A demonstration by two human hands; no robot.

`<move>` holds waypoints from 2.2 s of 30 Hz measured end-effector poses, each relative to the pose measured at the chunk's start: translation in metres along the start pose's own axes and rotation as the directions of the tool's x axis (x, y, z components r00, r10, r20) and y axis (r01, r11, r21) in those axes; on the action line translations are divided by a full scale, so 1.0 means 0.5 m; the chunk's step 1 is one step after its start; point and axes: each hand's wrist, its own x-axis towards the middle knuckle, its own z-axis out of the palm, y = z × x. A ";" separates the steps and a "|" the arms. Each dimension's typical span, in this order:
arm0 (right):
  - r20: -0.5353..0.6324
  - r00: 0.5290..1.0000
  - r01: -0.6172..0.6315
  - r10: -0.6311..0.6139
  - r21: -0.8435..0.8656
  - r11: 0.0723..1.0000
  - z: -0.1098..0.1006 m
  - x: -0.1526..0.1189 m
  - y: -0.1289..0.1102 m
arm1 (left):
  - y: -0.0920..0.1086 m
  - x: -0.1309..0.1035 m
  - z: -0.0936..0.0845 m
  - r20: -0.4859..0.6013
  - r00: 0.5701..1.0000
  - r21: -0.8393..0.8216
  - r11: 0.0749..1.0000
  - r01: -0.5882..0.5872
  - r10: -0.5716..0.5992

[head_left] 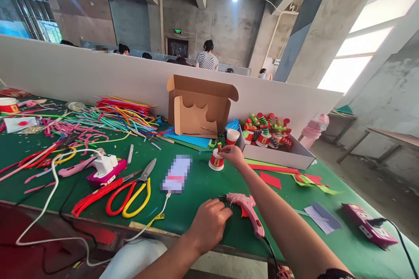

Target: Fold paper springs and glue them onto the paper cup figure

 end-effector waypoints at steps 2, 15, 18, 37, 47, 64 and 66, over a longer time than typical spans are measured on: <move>-0.004 1.000 -0.011 0.011 0.005 1.000 0.001 0.000 -0.002 | 0.000 0.001 0.000 -0.004 1.000 0.000 1.000 -0.007 0.007; -0.067 0.998 0.036 -0.022 0.212 0.977 -0.038 -0.025 0.012 | 0.009 0.003 -0.003 -0.001 1.000 -0.020 1.000 -0.014 0.014; -0.109 0.994 0.041 -0.012 0.274 0.961 -0.063 -0.071 0.028 | 0.007 0.005 -0.012 -0.076 0.997 -0.053 0.998 0.023 -0.027; -0.432 0.887 0.031 0.164 0.410 0.912 -0.179 -0.309 0.157 | -0.244 0.273 -0.129 0.122 0.910 -0.045 0.913 0.404 -0.397; -0.317 0.943 0.037 0.098 0.395 0.918 -0.177 -0.334 0.161 | -0.279 0.314 -0.078 0.238 0.925 -0.333 0.870 0.364 -0.296; -0.329 0.944 0.097 -0.002 0.272 0.958 -0.136 -0.322 0.147 | -0.224 0.271 -0.129 -0.039 0.881 -0.094 0.879 0.467 -0.472; -0.324 0.946 0.090 0.013 0.301 0.949 -0.132 -0.322 0.147 | -0.204 0.224 -0.133 -0.166 0.852 -0.092 0.868 0.488 -0.497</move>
